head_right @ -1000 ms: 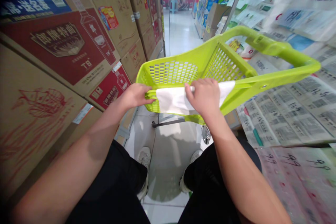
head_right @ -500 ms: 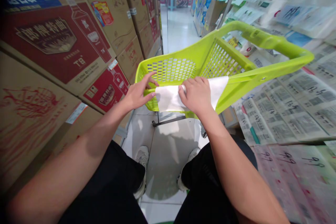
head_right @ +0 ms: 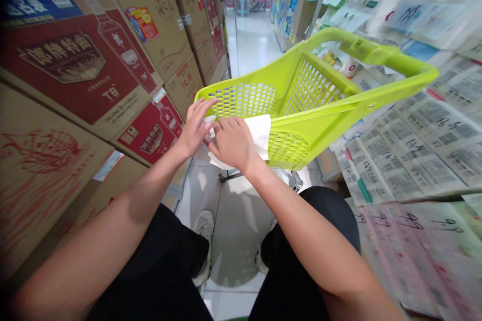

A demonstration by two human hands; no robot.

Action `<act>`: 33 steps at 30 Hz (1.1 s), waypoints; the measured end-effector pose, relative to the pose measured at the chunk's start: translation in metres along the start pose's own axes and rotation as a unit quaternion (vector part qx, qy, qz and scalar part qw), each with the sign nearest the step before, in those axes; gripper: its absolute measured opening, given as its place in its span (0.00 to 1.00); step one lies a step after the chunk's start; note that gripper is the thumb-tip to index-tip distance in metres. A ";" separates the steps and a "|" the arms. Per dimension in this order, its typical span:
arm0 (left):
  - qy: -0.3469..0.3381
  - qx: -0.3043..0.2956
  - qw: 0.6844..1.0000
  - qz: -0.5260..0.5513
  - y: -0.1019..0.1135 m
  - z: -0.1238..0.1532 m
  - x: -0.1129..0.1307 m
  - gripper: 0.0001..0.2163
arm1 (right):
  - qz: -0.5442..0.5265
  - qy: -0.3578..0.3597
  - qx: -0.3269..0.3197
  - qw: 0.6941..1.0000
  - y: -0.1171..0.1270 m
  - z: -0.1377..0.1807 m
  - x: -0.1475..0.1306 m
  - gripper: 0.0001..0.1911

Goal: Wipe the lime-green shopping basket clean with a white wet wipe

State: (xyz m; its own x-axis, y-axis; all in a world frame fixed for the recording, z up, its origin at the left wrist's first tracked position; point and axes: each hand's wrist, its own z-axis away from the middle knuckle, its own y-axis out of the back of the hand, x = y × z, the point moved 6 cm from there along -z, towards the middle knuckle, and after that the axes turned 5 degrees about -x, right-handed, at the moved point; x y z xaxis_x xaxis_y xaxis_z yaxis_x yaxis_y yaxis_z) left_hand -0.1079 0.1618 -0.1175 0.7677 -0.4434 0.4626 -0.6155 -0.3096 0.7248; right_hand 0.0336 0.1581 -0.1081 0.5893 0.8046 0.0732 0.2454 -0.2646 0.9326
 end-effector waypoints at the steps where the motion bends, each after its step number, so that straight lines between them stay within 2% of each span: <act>1: -0.006 -0.010 1.000 0.003 -0.001 0.000 -0.001 0.42 | -0.002 0.004 0.002 1.000 -0.001 -0.001 -0.004 0.25; 3: -0.012 -0.053 0.999 0.005 -0.004 0.001 -0.003 0.39 | -0.009 -0.003 0.000 1.000 -0.001 -0.001 -0.005 0.25; 6: 0.004 -0.114 0.993 -0.024 -0.007 0.002 -0.007 0.35 | -0.014 -0.048 -0.008 0.999 0.004 0.004 0.010 0.24; 11: 0.018 -0.123 0.991 -0.054 -0.005 -0.002 -0.012 0.34 | 0.022 -0.157 0.000 0.987 0.023 0.029 0.070 0.30; 14: 0.024 -0.126 0.990 -0.053 -0.006 -0.003 -0.012 0.33 | 0.048 -0.221 0.025 0.974 0.036 0.049 0.112 0.28; 17: 0.023 -0.141 0.989 -0.043 -0.009 -0.003 -0.008 0.33 | 0.045 -0.228 0.045 0.972 0.040 0.058 0.129 0.24; 19: 0.019 -0.149 0.988 -0.039 -0.011 -0.002 -0.004 0.35 | 0.037 -0.195 0.059 0.978 0.038 0.054 0.121 0.22; 21: 0.015 -0.148 0.989 -0.028 -0.010 -0.001 -0.001 0.36 | 0.031 -0.140 0.056 0.988 0.031 0.043 0.098 0.22; 25: 0.001 -0.134 0.991 0.008 -0.009 0.000 0.002 0.38 | 0.009 -0.054 -0.014 0.998 0.008 0.013 0.045 0.26; 29: -0.003 -0.123 0.992 0.012 -0.008 0.002 0.001 0.38 | 0.002 -0.039 -0.038 0.999 -0.003 -0.004 0.014 0.22; 33: -0.023 -0.150 0.985 -0.080 -0.010 0.006 0.004 0.36 | 0.000 -0.050 -0.033 0.998 0.001 0.001 0.016 0.20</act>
State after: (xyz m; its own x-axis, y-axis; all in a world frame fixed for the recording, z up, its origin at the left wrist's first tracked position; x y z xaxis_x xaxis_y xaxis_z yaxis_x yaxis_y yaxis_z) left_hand -0.1000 0.1583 -0.1261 0.8379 -0.4487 0.3107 -0.4009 -0.1196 0.9083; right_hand 0.0439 0.1706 -0.1062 0.6643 0.7463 0.0408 0.1953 -0.2261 0.9543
